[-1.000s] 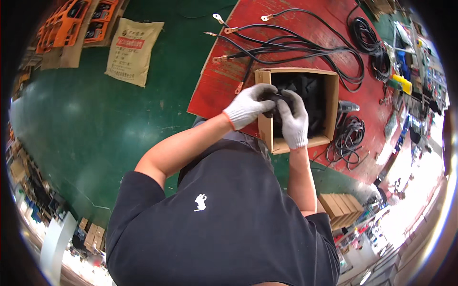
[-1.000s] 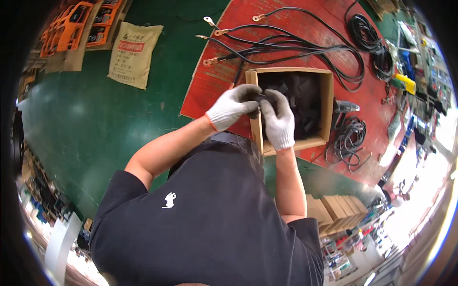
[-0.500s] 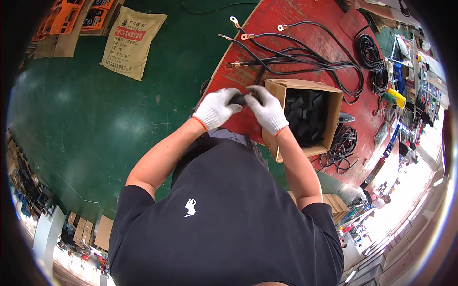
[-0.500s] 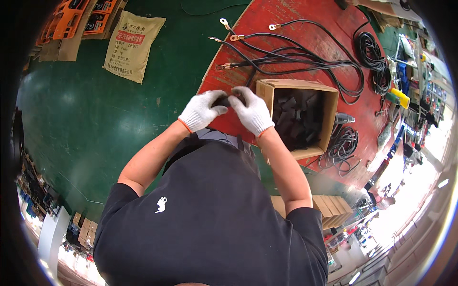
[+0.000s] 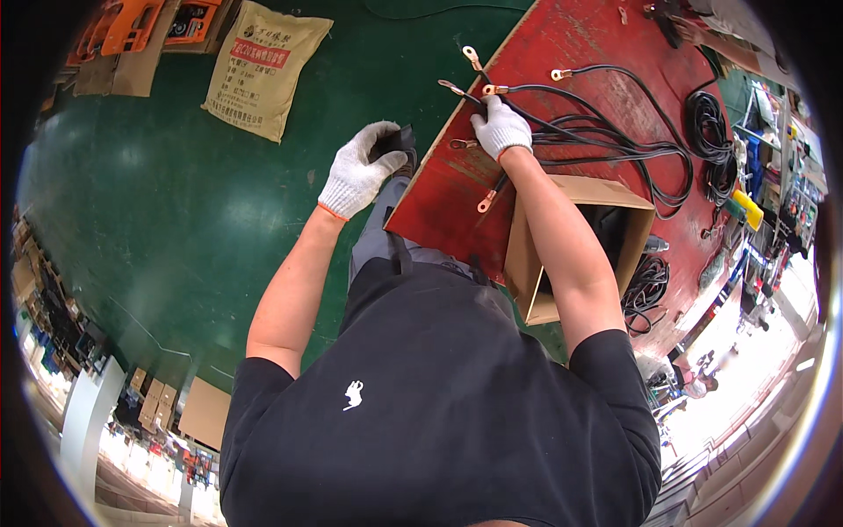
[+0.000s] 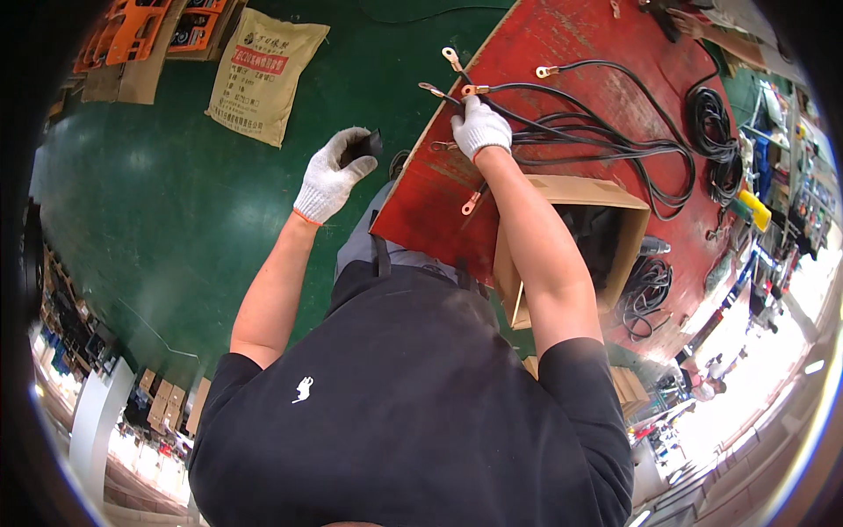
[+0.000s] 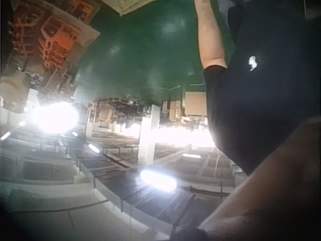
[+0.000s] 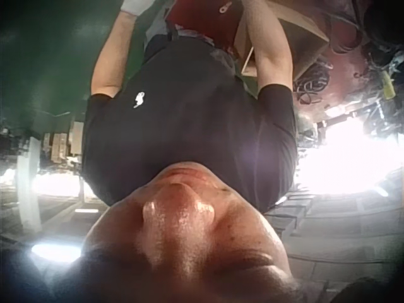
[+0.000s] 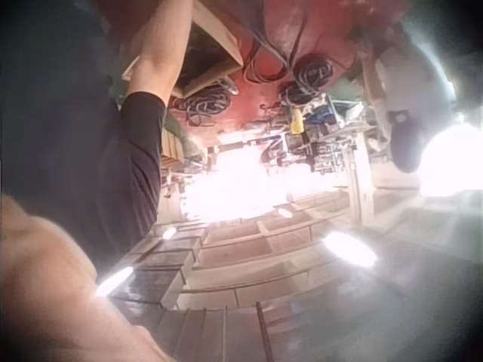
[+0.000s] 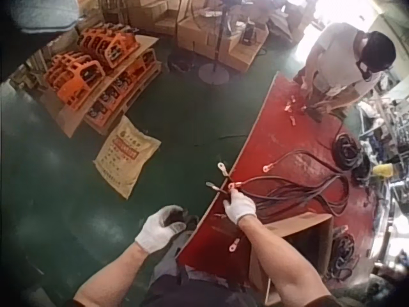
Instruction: The person seals cable connectors by applying heat-shrink tubing over them, then shrinking the tubing with a heat gun.
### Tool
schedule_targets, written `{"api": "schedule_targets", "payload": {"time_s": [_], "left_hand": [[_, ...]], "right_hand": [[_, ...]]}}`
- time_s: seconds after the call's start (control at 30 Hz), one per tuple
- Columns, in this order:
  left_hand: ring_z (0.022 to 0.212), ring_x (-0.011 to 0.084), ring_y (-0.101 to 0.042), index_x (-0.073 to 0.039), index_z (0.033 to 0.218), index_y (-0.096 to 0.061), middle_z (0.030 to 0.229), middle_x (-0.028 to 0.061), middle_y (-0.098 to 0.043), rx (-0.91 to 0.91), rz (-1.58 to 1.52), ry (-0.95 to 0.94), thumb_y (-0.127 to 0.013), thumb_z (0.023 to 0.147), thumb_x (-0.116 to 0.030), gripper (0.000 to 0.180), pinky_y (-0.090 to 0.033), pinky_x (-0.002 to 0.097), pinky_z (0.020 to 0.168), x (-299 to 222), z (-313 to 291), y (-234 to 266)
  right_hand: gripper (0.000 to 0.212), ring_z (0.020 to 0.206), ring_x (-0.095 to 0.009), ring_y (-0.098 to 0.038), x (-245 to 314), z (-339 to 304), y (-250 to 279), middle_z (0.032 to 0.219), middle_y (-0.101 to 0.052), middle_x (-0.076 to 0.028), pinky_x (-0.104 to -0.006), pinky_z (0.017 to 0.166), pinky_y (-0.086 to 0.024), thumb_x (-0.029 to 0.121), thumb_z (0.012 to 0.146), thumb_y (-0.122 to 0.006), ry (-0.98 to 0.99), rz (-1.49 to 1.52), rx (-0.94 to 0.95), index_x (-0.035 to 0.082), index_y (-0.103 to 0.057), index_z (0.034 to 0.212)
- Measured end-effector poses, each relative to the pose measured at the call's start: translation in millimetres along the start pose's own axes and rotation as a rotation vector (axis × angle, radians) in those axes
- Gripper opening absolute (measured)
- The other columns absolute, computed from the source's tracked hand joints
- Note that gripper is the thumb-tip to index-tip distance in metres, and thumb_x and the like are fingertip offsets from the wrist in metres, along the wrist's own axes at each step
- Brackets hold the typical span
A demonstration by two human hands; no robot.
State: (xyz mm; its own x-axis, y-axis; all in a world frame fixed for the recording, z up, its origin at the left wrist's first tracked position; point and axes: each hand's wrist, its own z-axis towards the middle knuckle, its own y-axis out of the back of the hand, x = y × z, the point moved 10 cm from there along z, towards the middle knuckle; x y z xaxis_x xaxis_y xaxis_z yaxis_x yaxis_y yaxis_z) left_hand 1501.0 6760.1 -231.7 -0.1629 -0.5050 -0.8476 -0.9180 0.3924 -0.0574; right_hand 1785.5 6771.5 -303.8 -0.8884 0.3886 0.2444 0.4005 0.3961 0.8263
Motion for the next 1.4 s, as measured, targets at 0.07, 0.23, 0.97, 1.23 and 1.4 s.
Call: {"api": "schedule_targets", "payload": {"time_s": [0.07, 0.23, 0.97, 1.23, 1.4], "left_hand": [[0.112, 0.0171, -0.066, 0.004, 0.136, -0.061, 0.124, 0.0117, -0.07, 0.002, -0.044, -0.011, -0.077, 0.091, -0.004, 0.047, -0.053, 0.0316, 0.103, -1, 4, 3], [0.112, 0.0134, -0.062, 0.002, 0.139, -0.058, 0.121, 0.006, -0.066, 0.053, -0.064, -0.019, -0.073, 0.095, -0.004, 0.047, -0.051, 0.0291, 0.102, -12, 4, 4], [0.104, 0.0133, -0.067, 0.002, 0.132, -0.061, 0.114, 0.0056, -0.07, 0.325, -0.187, -0.279, -0.071, 0.096, 0.003, 0.037, -0.056, 0.0299, 0.098, -121, -55, -150], [0.111, 0.0145, -0.066, 0.002, 0.134, -0.063, 0.121, 0.0093, -0.071, 0.247, 0.25, -0.382, -0.07, 0.094, 0.005, 0.041, -0.056, 0.0319, 0.102, -147, -99, -121], [0.11, 0.0144, -0.067, 0.004, 0.13, -0.065, 0.117, 0.0094, -0.072, 0.162, 0.375, -0.396, -0.073, 0.093, 0.0, 0.038, -0.056, 0.0306, 0.099, -160, -119, -120]], "right_hand": [[0.038, 0.105, -0.042, -0.071, -1, 2, 1, 0.111, -0.075, -0.021, -0.0528, 0.092, -0.055, 0.035, 0.099, -0.06, 0.072, 0.046, -0.04, 0.013, -0.065, 0.13], [0.029, 0.087, -0.031, -0.073, 6, -37, 55, 0.095, -0.074, -0.019, -0.0372, 0.08, -0.055, 0.023, 0.099, -0.068, 0.15, 0.451, -0.078, 0.003, -0.067, 0.121], [0.037, 0.099, -0.011, -0.064, -14, -219, 190, 0.115, -0.072, -0.005, -0.0289, 0.092, -0.054, 0.023, 0.102, -0.073, 0.461, 1.048, 0.012, 0.001, -0.068, 0.131], [0.035, 0.104, -0.014, -0.067, -9, -242, 195, 0.115, -0.075, -0.008, -0.0321, 0.096, -0.055, 0.021, 0.102, -0.072, 0.608, 0.852, -0.054, -0.001, -0.07, 0.13], [0.033, 0.104, -0.015, -0.068, -7, -246, 192, 0.115, -0.076, -0.009, -0.0323, 0.096, -0.055, 0.018, 0.102, -0.073, 0.652, 0.747, -0.09, 0.0, -0.07, 0.129]]}}
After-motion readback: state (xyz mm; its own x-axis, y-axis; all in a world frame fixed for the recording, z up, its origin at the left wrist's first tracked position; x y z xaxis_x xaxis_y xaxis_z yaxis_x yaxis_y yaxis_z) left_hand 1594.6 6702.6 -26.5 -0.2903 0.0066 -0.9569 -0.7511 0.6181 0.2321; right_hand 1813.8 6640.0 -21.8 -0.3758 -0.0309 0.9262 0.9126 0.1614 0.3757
